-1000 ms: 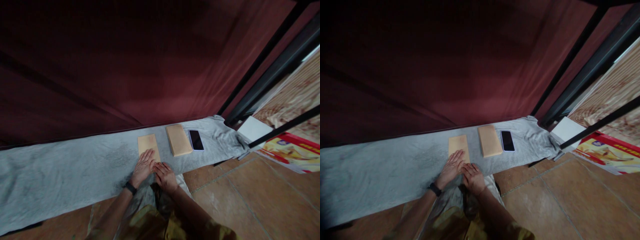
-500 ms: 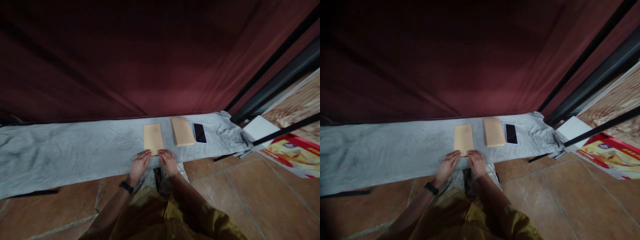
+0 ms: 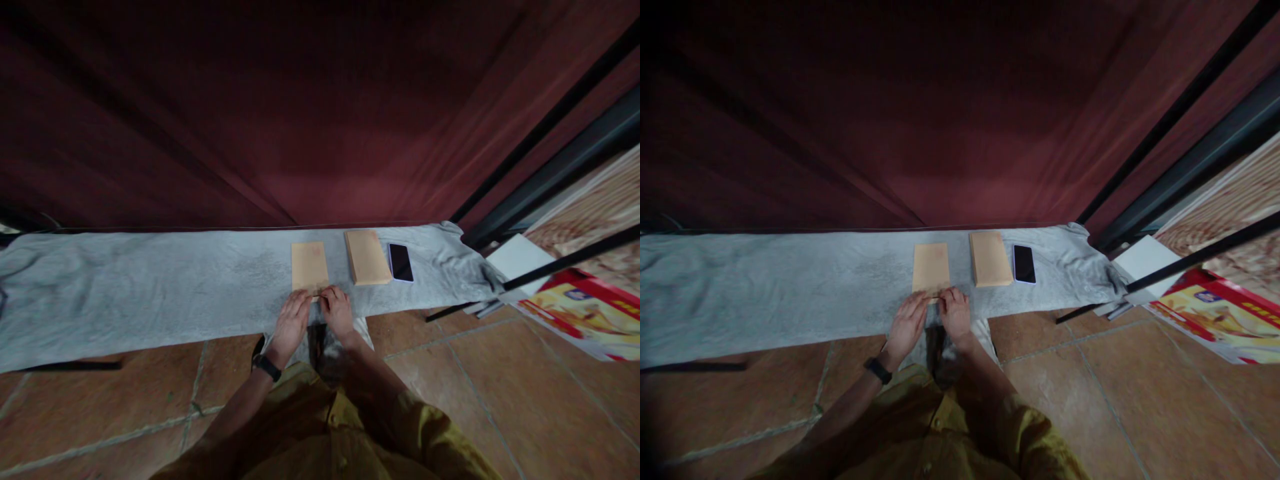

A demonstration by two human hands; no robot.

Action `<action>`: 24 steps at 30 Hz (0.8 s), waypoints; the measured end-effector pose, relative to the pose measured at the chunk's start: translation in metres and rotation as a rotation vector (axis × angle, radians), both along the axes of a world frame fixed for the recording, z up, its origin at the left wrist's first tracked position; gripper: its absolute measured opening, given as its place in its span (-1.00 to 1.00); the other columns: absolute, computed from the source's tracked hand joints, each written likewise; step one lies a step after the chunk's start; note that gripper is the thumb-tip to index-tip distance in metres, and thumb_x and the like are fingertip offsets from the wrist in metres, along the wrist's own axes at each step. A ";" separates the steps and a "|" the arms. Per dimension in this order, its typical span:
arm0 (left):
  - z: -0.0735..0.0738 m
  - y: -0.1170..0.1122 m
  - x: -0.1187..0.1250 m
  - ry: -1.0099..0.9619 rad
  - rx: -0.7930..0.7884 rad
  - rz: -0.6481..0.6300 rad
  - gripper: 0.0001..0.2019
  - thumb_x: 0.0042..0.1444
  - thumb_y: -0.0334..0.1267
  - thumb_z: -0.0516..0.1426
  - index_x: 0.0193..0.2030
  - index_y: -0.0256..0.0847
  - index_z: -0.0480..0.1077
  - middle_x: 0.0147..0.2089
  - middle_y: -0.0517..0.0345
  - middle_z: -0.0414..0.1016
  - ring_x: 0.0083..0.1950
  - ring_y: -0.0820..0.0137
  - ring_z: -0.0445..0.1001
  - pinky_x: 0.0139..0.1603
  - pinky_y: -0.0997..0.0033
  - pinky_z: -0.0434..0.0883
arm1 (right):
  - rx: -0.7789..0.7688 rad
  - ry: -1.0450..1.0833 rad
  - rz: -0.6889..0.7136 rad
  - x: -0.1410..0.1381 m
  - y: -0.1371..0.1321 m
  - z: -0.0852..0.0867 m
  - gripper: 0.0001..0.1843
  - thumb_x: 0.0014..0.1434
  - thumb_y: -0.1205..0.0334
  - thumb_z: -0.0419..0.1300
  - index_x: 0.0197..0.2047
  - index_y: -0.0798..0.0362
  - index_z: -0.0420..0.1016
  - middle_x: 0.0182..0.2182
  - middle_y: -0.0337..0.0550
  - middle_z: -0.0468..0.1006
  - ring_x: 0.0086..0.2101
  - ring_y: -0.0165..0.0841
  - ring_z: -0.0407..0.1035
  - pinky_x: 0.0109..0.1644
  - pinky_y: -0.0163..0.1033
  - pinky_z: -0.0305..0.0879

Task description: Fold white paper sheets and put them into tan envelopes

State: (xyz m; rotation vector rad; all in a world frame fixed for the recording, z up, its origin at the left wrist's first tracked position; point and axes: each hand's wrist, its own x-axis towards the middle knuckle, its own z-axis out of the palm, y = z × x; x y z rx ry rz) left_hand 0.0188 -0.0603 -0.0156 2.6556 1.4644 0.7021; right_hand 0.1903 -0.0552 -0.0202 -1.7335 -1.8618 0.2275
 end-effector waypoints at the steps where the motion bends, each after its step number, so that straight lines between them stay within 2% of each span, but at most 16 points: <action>1: -0.003 -0.007 0.001 0.018 0.005 -0.038 -0.58 0.40 -0.33 -0.08 0.32 -0.27 0.32 0.37 -0.08 0.39 0.42 0.20 0.30 0.44 0.05 0.26 | 0.002 0.001 0.001 0.000 0.000 -0.001 -0.86 0.37 0.33 0.13 -0.07 -0.01 0.50 -0.08 -0.12 0.56 -0.02 -0.26 0.39 0.09 -0.16 0.21; 3: -0.007 -0.019 0.003 0.060 -0.001 -0.074 -0.55 0.41 -0.27 -0.07 0.37 -0.30 0.26 0.40 -0.10 0.35 0.45 0.20 0.26 0.46 0.04 0.23 | 0.003 0.005 0.001 0.000 -0.001 -0.003 -0.86 0.37 0.33 0.13 -0.07 -0.01 0.49 -0.07 -0.12 0.55 -0.02 -0.26 0.39 0.09 -0.16 0.21; 6: -0.010 -0.028 0.006 0.100 -0.021 -0.059 -0.51 0.41 -0.21 -0.07 0.42 -0.33 0.19 0.43 -0.13 0.30 0.47 0.19 0.22 0.48 0.02 0.21 | 0.004 0.017 0.001 0.000 -0.001 -0.004 -0.87 0.38 0.31 0.13 -0.07 -0.01 0.49 -0.07 -0.12 0.55 -0.02 -0.26 0.39 0.08 -0.16 0.21; 12: -0.005 -0.025 0.009 0.150 -0.051 -0.035 -0.46 0.39 -0.20 -0.04 0.45 -0.36 0.14 0.46 -0.15 0.24 0.51 0.18 0.15 0.49 0.03 0.16 | 0.014 0.061 -0.008 0.001 -0.001 -0.004 -0.86 0.38 0.31 0.11 -0.08 -0.01 0.48 -0.08 -0.12 0.55 -0.03 -0.26 0.39 0.05 -0.15 0.20; 18: 0.002 -0.017 0.011 0.176 -0.071 -0.019 -0.49 0.39 -0.18 -0.02 0.42 -0.28 0.20 0.43 -0.12 0.30 0.45 0.15 0.24 0.42 0.03 0.23 | 0.021 0.083 -0.063 0.003 -0.001 -0.002 -0.82 0.37 0.36 0.06 -0.08 0.02 0.47 -0.10 -0.09 0.55 -0.02 -0.25 0.39 0.08 -0.15 0.24; 22: 0.002 -0.014 0.011 0.180 -0.071 -0.024 -0.49 0.37 -0.21 -0.01 0.42 -0.30 0.22 0.43 -0.12 0.30 0.44 0.13 0.25 0.47 -0.03 0.15 | 0.056 0.081 -0.062 -0.001 -0.008 0.003 -0.70 0.39 0.39 -0.01 0.07 0.07 0.47 0.09 0.02 0.51 0.13 -0.23 0.35 0.20 -0.09 0.25; 24: -0.003 -0.014 0.010 0.183 -0.074 -0.035 -0.49 0.35 -0.28 -0.03 0.41 -0.32 0.23 0.43 -0.14 0.30 0.46 0.13 0.22 0.50 -0.07 0.09 | 0.064 0.075 0.026 -0.007 -0.016 0.007 -0.64 0.42 0.35 -0.04 0.17 0.08 0.45 0.19 0.04 0.46 0.22 -0.25 0.29 0.30 -0.08 0.21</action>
